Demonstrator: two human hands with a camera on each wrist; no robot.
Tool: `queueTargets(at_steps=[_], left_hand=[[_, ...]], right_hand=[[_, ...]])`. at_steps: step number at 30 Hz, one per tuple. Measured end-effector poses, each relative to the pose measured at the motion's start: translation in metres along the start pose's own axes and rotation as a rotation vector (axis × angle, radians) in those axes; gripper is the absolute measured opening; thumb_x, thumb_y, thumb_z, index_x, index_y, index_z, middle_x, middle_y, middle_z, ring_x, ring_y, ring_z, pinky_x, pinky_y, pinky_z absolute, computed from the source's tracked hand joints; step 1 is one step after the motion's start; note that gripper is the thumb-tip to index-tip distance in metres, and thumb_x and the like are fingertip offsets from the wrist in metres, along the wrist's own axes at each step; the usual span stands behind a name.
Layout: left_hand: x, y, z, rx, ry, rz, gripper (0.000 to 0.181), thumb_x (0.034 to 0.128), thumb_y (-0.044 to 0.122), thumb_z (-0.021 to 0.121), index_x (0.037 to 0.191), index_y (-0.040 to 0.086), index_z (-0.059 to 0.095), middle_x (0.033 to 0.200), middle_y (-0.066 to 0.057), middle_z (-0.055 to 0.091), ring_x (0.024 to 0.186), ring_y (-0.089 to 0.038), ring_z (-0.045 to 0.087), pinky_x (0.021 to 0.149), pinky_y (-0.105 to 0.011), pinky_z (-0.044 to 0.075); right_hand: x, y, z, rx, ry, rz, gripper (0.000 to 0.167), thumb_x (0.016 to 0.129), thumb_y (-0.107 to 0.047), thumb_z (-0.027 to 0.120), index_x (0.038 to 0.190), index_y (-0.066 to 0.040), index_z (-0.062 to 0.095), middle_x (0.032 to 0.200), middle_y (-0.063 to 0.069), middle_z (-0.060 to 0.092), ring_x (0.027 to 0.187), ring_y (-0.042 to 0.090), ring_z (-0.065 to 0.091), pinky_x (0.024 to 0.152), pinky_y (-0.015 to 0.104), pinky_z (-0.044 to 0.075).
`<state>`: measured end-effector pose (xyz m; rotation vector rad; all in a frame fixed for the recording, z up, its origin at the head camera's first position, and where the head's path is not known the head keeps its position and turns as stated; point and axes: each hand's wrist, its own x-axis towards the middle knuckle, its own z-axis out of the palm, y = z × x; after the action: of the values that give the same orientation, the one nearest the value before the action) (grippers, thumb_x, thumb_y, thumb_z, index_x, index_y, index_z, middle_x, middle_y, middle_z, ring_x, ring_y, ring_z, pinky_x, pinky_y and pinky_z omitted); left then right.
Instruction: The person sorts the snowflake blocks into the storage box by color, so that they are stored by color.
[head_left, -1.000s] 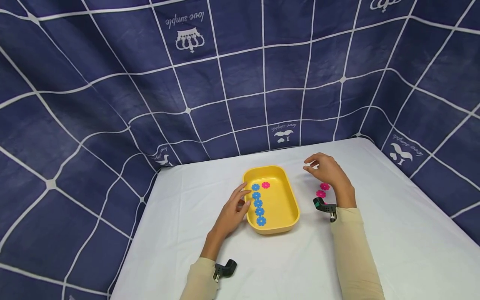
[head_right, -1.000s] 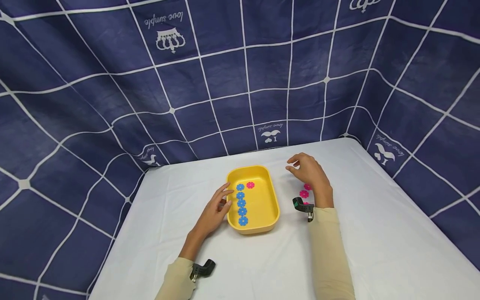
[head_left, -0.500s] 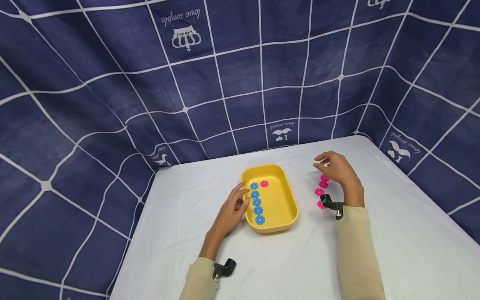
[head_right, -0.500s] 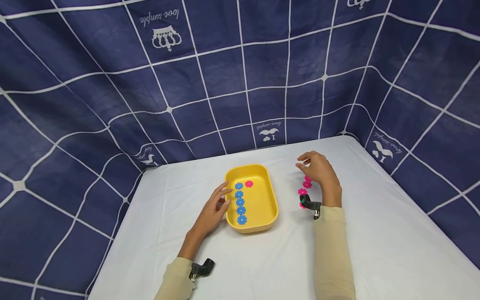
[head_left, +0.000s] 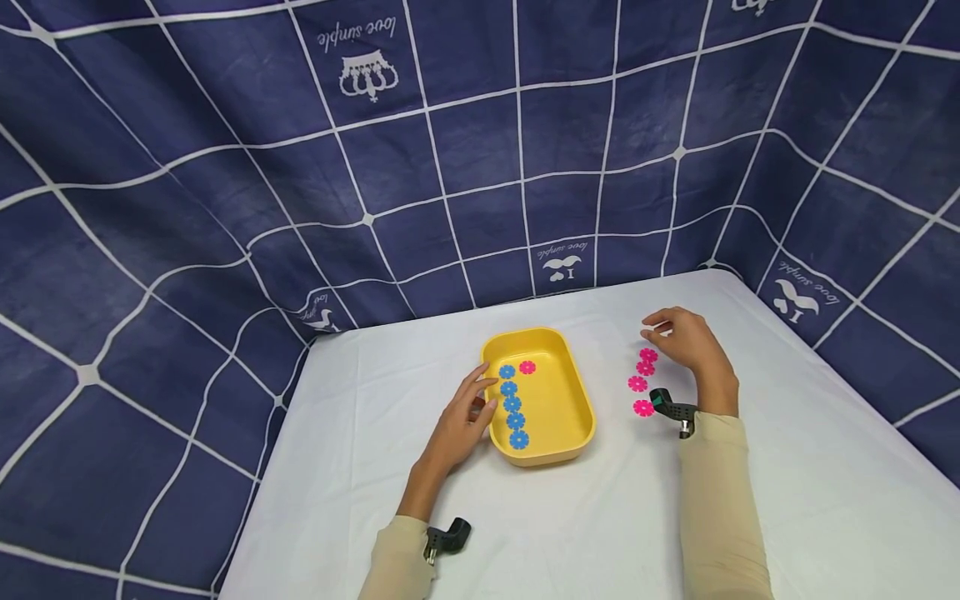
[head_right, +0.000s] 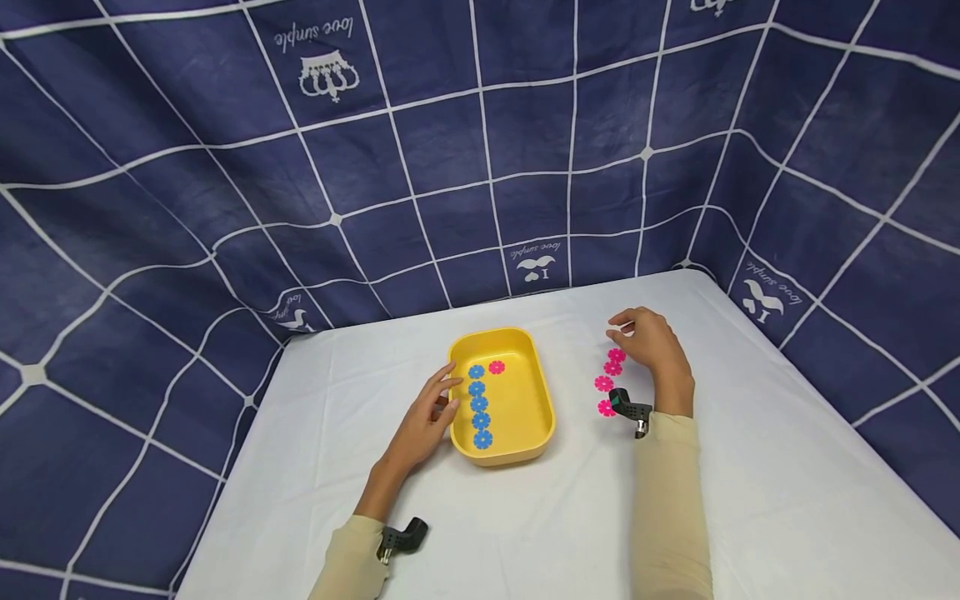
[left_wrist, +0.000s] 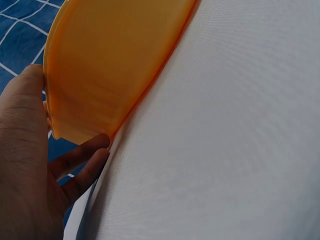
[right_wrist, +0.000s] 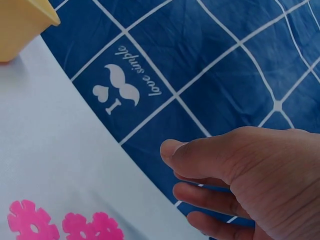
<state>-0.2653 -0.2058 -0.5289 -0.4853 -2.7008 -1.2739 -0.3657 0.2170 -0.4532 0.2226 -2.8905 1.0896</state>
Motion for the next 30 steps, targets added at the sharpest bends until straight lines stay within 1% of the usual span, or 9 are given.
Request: queueTargets(at_steps=[5,8,12,14,21,24,26,30], left_hand=[[0.000,0.000,0.001,0.003,0.000,-0.008,0.046,0.1126,0.042,0.055,0.154,0.024,0.056,0.172,0.026,0.027,0.111,-0.011,0.066,0.095,-0.033,0.061],[0.000,-0.001,0.001,0.003,0.002,-0.003,0.044,0.1128,0.039,0.056,0.154,0.023,0.056,0.172,0.025,0.027,0.111,-0.012,0.066,0.095,-0.033,0.061],[0.000,-0.001,0.001,0.001,0.006,0.001,0.042,0.1125,0.034,0.058,0.154,0.025,0.057,0.172,0.025,0.028,0.111,-0.012,0.066,0.095,-0.033,0.061],[-0.001,-0.001,0.001,-0.006,0.006,0.006,0.043,0.1126,0.035,0.057,0.154,0.025,0.056,0.172,0.024,0.028,0.110,-0.011,0.066,0.095,-0.034,0.061],[-0.001,-0.001,0.000,-0.009,-0.001,0.012,0.044,0.1127,0.037,0.057,0.155,0.023,0.056,0.173,0.022,0.028,0.112,-0.013,0.067,0.095,-0.034,0.062],[-0.001,-0.001,0.000,-0.002,0.004,0.022,0.046,0.1129,0.041,0.054,0.155,0.022,0.055,0.174,0.018,0.029,0.112,-0.014,0.067,0.095,-0.034,0.062],[0.000,-0.001,0.001,0.002,0.010,0.029,0.045,0.1130,0.040,0.055,0.155,0.022,0.056,0.174,0.016,0.030,0.112,-0.014,0.067,0.094,-0.034,0.062],[0.001,-0.001,0.002,0.006,0.020,0.027,0.043,0.1128,0.034,0.056,0.154,0.023,0.056,0.174,0.016,0.031,0.111,-0.013,0.067,0.093,-0.034,0.062]], right_hand=[[0.001,0.008,0.003,0.002,-0.018,0.014,0.037,0.104,-0.018,0.069,0.133,0.004,0.070,0.132,0.030,0.065,0.121,0.047,0.060,0.102,0.063,0.052],[0.002,0.013,0.006,0.003,-0.035,0.027,0.037,0.103,-0.017,0.069,0.134,0.004,0.070,0.131,0.030,0.065,0.120,0.046,0.059,0.102,0.062,0.052],[0.002,0.018,0.009,-0.008,-0.061,0.045,0.038,0.102,-0.014,0.068,0.135,0.004,0.069,0.126,0.030,0.065,0.114,0.044,0.059,0.099,0.060,0.053],[0.002,0.021,0.010,-0.017,-0.074,0.054,0.038,0.101,-0.013,0.068,0.135,0.004,0.069,0.125,0.030,0.066,0.112,0.044,0.059,0.099,0.060,0.053],[0.000,0.030,0.016,-0.037,-0.102,0.079,0.038,0.099,-0.011,0.069,0.134,0.005,0.069,0.132,0.032,0.064,0.122,0.046,0.057,0.111,0.065,0.047],[0.000,0.032,0.017,-0.042,-0.107,0.090,0.039,0.100,-0.011,0.069,0.135,0.005,0.069,0.134,0.032,0.064,0.124,0.047,0.056,0.113,0.065,0.045],[-0.001,0.034,0.018,-0.042,-0.119,0.107,0.040,0.100,-0.012,0.069,0.136,0.005,0.068,0.135,0.033,0.062,0.127,0.048,0.055,0.113,0.067,0.044],[-0.002,0.036,0.019,-0.047,-0.134,0.131,0.042,0.099,-0.011,0.068,0.138,0.005,0.067,0.137,0.034,0.061,0.129,0.050,0.053,0.113,0.069,0.043]])
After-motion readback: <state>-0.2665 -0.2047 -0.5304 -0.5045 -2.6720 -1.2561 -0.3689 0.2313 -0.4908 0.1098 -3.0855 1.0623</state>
